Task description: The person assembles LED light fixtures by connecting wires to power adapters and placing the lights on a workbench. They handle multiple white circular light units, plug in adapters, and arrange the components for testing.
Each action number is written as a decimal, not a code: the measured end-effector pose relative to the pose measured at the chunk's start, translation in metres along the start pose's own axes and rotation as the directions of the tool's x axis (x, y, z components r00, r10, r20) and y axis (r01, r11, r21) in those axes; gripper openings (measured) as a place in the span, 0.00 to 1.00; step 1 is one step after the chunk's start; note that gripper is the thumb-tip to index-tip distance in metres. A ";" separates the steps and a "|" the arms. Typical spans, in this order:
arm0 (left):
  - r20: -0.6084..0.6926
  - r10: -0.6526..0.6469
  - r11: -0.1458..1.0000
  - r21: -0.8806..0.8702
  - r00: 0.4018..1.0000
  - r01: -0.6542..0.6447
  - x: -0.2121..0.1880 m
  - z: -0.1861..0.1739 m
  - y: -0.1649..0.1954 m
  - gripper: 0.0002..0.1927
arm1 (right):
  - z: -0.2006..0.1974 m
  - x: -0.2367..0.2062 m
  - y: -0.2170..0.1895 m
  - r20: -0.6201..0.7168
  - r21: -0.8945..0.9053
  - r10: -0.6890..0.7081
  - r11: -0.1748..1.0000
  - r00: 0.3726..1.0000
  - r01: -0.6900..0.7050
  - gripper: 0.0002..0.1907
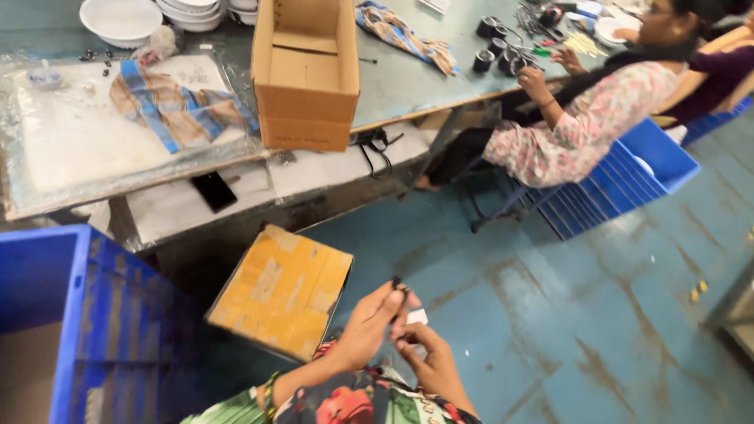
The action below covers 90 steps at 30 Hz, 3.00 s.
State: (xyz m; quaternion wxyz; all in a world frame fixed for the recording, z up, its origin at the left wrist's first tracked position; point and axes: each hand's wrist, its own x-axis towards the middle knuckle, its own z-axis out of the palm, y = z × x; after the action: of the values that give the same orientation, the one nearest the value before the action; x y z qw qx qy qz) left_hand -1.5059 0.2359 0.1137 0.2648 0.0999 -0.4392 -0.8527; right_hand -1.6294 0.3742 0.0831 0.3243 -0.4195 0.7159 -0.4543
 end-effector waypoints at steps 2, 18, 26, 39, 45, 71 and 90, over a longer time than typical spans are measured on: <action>-0.121 0.029 0.999 0.048 0.992 -0.023 0.020 -0.024 -0.011 0.20 | -0.013 0.039 0.006 0.133 -0.005 0.029 1.000 0.991 -0.029 0.09; -0.664 0.225 0.974 0.172 0.713 -0.147 0.338 -0.096 -0.003 0.21 | -0.180 0.526 -0.046 0.632 -0.229 -0.318 0.794 0.707 0.563 0.14; -0.759 0.098 0.994 0.045 0.644 -0.099 0.408 -0.084 -0.007 0.22 | -0.171 0.631 -0.023 0.838 -0.325 -0.086 0.714 0.539 0.620 0.17; -0.961 0.175 0.879 0.054 0.215 -0.473 0.425 -0.135 -0.014 0.19 | -0.140 0.713 0.005 0.878 -0.283 0.003 0.810 0.479 0.513 0.24; -0.951 0.119 0.927 0.004 0.284 -0.375 0.423 -0.164 -0.036 0.19 | -0.126 0.777 -0.071 0.607 -0.175 -0.571 0.582 0.553 0.794 0.34; -0.933 0.355 0.928 0.345 0.054 -0.139 0.110 -0.177 -0.021 0.21 | 0.144 0.614 -0.293 0.666 0.013 -0.715 -0.273 -0.212 0.962 0.22; -0.929 0.157 0.713 0.341 -0.334 -0.613 -0.005 -0.154 -0.066 0.21 | 0.536 0.119 -0.276 0.445 0.584 -0.461 -0.500 -0.768 0.639 0.44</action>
State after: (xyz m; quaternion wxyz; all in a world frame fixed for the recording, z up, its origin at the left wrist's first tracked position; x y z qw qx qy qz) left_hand -1.4641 0.1630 -0.0312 0.7826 0.4934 0.0482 -0.3765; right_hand -1.1439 -0.0004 0.1263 -0.0600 -0.9608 -0.2024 -0.1798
